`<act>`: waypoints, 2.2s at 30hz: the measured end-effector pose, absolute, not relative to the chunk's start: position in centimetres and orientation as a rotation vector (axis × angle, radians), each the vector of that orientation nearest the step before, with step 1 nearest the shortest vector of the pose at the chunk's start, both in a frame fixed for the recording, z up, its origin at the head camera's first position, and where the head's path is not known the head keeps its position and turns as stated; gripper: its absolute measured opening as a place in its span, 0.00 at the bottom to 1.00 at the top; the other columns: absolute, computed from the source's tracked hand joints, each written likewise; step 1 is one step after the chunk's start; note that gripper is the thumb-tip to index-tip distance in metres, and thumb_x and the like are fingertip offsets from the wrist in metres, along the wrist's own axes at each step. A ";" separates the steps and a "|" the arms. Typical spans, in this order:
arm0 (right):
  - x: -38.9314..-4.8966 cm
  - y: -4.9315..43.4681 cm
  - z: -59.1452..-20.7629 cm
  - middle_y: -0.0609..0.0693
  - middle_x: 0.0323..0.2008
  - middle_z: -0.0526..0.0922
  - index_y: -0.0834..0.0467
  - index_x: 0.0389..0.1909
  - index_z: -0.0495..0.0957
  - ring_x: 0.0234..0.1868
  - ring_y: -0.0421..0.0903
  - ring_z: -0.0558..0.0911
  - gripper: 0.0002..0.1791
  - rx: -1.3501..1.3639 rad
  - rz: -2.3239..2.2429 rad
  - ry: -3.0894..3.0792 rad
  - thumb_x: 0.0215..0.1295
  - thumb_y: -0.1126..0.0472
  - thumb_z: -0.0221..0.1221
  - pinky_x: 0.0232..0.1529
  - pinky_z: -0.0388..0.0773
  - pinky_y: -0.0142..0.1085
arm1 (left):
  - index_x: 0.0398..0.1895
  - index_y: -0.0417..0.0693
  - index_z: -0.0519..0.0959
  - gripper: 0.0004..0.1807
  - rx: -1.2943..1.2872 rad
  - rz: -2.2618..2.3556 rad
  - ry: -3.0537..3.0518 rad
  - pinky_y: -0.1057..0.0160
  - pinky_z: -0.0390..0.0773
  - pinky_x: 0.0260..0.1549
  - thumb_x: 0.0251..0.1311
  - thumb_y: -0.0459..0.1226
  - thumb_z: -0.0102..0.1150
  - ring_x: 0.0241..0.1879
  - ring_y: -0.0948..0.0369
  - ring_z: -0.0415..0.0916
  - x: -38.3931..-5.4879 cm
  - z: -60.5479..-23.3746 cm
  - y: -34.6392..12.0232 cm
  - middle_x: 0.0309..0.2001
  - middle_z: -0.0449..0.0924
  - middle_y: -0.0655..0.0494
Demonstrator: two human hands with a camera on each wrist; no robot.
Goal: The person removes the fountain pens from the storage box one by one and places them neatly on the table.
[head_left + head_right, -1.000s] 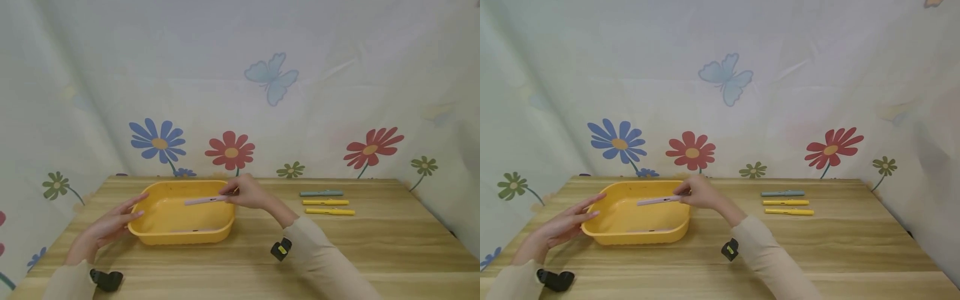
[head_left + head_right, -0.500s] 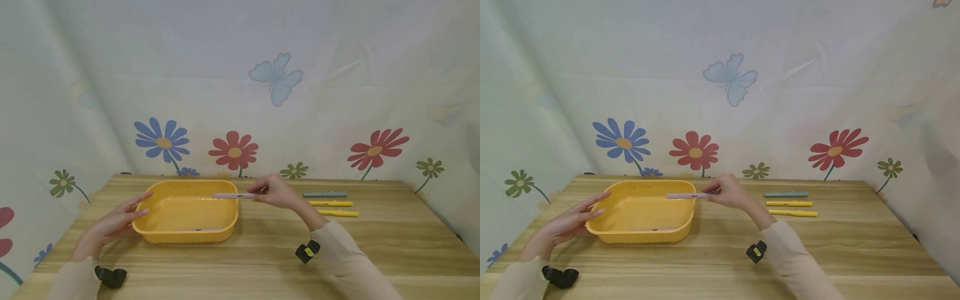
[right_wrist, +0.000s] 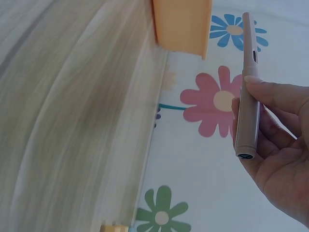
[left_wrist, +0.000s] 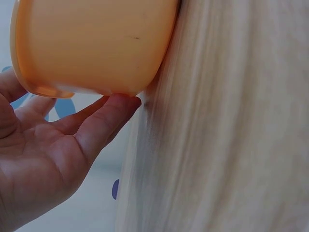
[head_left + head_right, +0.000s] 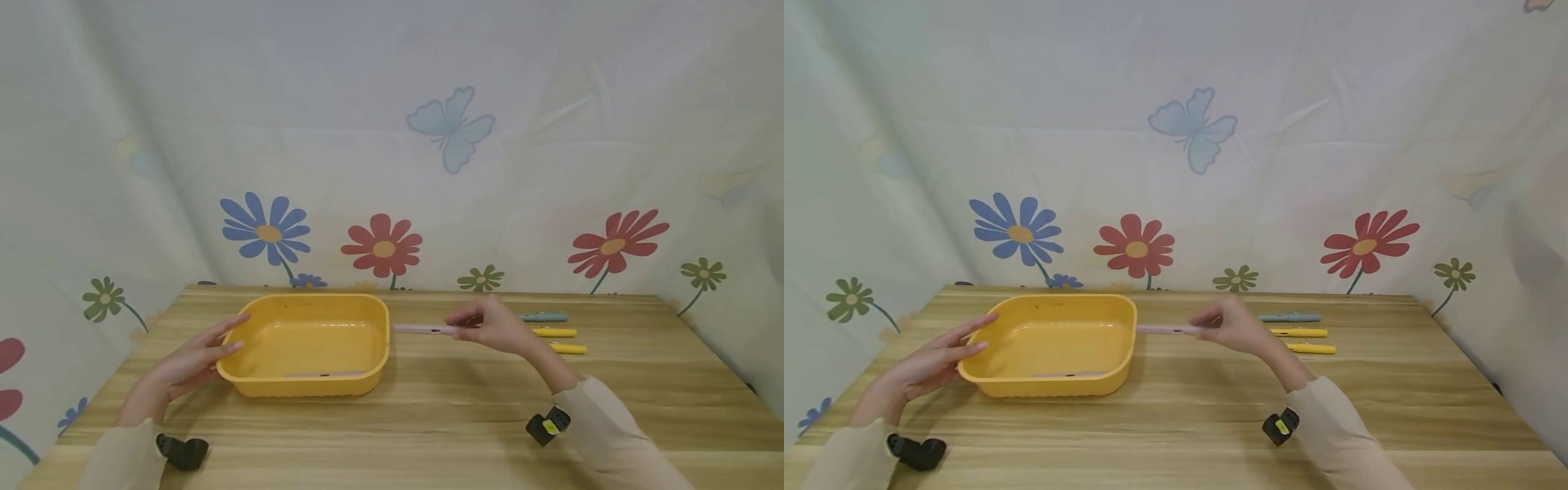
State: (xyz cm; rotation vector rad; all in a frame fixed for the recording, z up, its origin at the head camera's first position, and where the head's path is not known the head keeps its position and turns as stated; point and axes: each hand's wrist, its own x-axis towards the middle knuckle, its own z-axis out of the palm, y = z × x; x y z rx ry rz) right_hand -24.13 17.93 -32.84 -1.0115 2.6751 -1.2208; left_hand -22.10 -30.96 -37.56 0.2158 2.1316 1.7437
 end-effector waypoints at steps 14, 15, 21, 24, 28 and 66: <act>-23.2 22.6 -33.8 0.57 0.35 0.84 0.70 0.39 0.80 0.32 0.40 0.81 0.12 -0.952 -1.192 2.733 0.53 0.70 0.62 0.31 0.78 0.30 | 0.72 0.53 0.42 0.36 0.211 1.752 2.127 0.56 0.76 0.45 0.66 0.40 0.47 0.58 0.50 0.60 -22.1 -37.5 -30.7 0.70 0.23 0.38; -23.1 22.9 -33.8 0.58 0.34 0.84 0.70 0.39 0.80 0.31 0.40 0.81 0.12 -0.949 -1.194 2.734 0.53 0.70 0.62 0.30 0.78 0.30 | 0.72 0.53 0.42 0.36 0.210 1.749 2.132 0.57 0.76 0.45 0.66 0.40 0.47 0.58 0.50 0.60 -22.1 -37.5 -30.7 0.70 0.23 0.38; -22.6 25.2 -34.0 0.60 0.34 0.83 0.71 0.38 0.80 0.30 0.38 0.80 0.12 -0.935 -1.202 2.743 0.53 0.70 0.62 0.28 0.78 0.30 | 0.72 0.53 0.42 0.36 0.183 1.735 2.148 0.60 0.76 0.45 0.66 0.41 0.48 0.57 0.52 0.60 -22.2 -37.6 -30.8 0.70 0.24 0.38; -22.4 26.1 -34.1 0.58 0.32 0.83 0.70 0.37 0.81 0.29 0.36 0.79 0.11 -0.947 -1.182 2.760 0.53 0.70 0.63 0.27 0.77 0.29 | 0.72 0.54 0.42 0.36 0.170 1.736 2.145 0.60 0.76 0.45 0.66 0.41 0.48 0.57 0.53 0.61 -22.2 -37.6 -30.8 0.70 0.25 0.38; -22.0 27.2 -34.3 0.57 0.32 0.83 0.69 0.36 0.81 0.29 0.35 0.78 0.10 -0.937 -1.124 2.809 0.52 0.70 0.63 0.27 0.77 0.28 | 0.72 0.56 0.44 0.35 0.184 1.739 2.146 0.59 0.76 0.45 0.66 0.41 0.47 0.56 0.53 0.61 -22.1 -37.5 -30.9 0.70 0.25 0.37; -22.1 34.4 -37.5 0.55 0.36 0.83 0.63 0.35 0.83 0.34 0.40 0.77 0.10 -0.588 -0.864 2.915 0.49 0.68 0.65 0.34 0.76 0.29 | 0.72 0.53 0.42 0.35 0.225 1.740 2.148 0.57 0.75 0.46 0.66 0.39 0.46 0.59 0.49 0.58 -22.1 -37.6 -30.9 0.70 0.23 0.37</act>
